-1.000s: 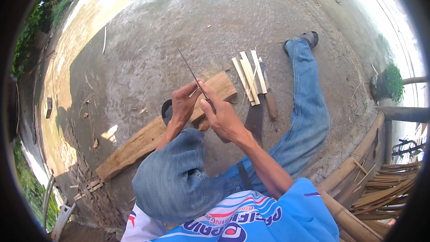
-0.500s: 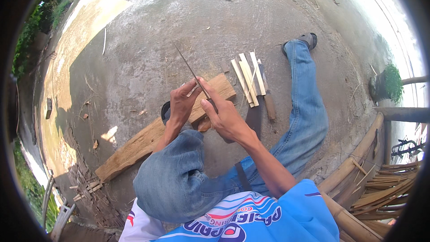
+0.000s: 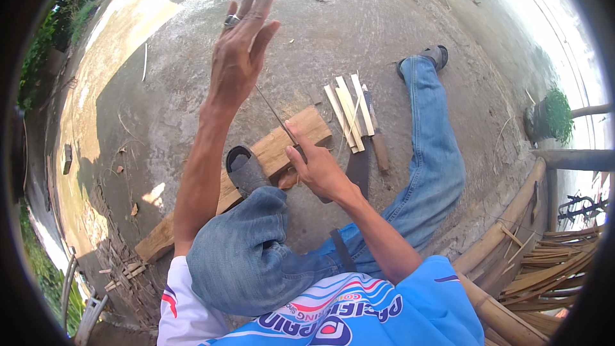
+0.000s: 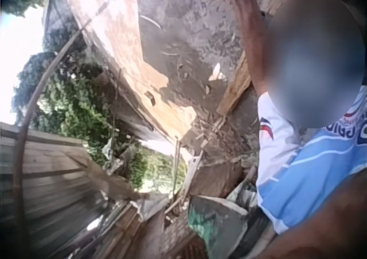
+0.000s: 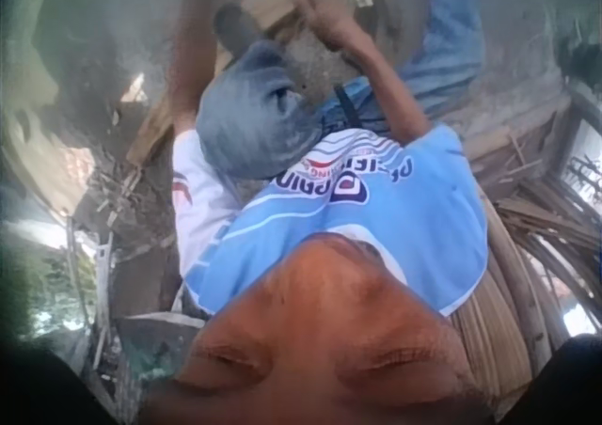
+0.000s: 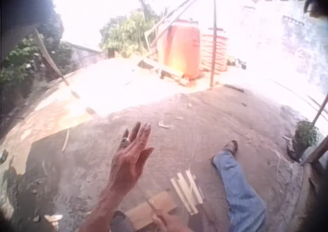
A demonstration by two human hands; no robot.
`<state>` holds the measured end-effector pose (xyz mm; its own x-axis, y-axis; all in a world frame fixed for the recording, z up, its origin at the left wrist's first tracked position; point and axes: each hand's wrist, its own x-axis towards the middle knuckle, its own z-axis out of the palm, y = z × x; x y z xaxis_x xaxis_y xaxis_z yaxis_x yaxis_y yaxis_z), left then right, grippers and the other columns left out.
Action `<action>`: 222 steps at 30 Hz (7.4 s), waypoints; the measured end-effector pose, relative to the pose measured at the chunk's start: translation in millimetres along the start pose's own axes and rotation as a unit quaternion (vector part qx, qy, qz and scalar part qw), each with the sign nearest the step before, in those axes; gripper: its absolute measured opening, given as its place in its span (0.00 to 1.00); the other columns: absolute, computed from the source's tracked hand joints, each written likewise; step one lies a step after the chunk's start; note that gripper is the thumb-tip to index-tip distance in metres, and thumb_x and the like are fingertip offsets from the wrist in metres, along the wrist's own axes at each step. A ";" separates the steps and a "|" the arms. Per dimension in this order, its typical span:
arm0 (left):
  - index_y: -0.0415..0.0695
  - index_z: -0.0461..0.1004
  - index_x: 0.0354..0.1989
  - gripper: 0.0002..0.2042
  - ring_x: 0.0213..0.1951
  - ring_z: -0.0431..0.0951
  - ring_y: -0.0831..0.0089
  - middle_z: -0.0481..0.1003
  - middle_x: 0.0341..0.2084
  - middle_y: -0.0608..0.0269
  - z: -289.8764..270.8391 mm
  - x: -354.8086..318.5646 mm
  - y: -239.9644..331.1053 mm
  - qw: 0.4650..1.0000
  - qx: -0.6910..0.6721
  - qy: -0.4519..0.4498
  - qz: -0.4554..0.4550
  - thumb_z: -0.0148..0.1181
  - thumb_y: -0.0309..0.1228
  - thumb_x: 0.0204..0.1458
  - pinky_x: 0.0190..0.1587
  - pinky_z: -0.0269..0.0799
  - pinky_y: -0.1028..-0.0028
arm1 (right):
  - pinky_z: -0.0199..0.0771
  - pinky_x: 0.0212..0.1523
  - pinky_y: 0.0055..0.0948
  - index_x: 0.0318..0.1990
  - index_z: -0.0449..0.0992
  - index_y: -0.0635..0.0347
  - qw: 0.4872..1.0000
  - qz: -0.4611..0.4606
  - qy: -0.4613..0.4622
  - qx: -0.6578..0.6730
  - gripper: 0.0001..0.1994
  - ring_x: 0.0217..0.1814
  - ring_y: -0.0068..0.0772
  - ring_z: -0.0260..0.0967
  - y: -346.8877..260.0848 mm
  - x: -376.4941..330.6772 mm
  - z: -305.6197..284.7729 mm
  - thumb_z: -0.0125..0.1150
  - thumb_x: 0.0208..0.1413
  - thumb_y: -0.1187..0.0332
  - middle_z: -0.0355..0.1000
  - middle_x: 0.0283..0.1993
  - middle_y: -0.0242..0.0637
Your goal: The person sits on the ground and uses a knife to shave thin strips from a small wooden block. The person repeatedly shaves the wood and places the resulting strips on the ground.
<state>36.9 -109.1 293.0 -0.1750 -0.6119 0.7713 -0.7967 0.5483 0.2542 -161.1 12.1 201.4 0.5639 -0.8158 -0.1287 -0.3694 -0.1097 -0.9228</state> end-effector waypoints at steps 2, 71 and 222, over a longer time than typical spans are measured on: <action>0.51 0.56 0.75 0.27 0.75 0.54 0.65 0.63 0.70 0.58 63.5 -73.3 -35.3 0.953 0.017 -0.268 -0.143 0.43 0.45 0.70 0.78 0.48 0.60 | 0.64 0.67 0.48 0.77 0.50 0.52 0.999 0.040 -0.020 0.006 0.30 0.65 0.66 0.68 10.9 -4.8 11.4 0.46 0.73 0.57 0.70 0.60 0.70; 0.19 0.68 0.57 0.43 0.67 0.69 0.55 0.71 0.60 0.38 12.8 -196.9 44.3 0.556 -0.482 -0.113 -0.667 0.70 0.55 0.54 0.72 0.59 0.57 | 0.72 0.47 0.57 0.45 0.68 0.72 0.981 0.153 0.011 -0.121 0.29 0.46 0.71 0.74 194.8 13.0 69.9 0.53 0.68 0.46 0.75 0.41 0.68; 0.45 0.77 0.59 0.16 0.40 0.85 0.71 0.84 0.40 0.54 25.9 -201.3 42.0 0.891 -0.220 -0.175 -0.357 0.62 0.28 0.62 0.42 0.77 0.69 | 0.68 0.63 0.43 0.77 0.54 0.52 0.993 0.060 -0.001 0.099 0.27 0.63 0.52 0.72 -1.4 -6.3 4.2 0.45 0.73 0.60 0.73 0.60 0.58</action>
<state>23.7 22.3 133.3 0.0546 -0.9923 0.1114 -0.4860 0.0710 0.8711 -161.1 19.7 202.0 0.5256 -0.8152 -0.2434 -0.2820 0.1030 -0.9539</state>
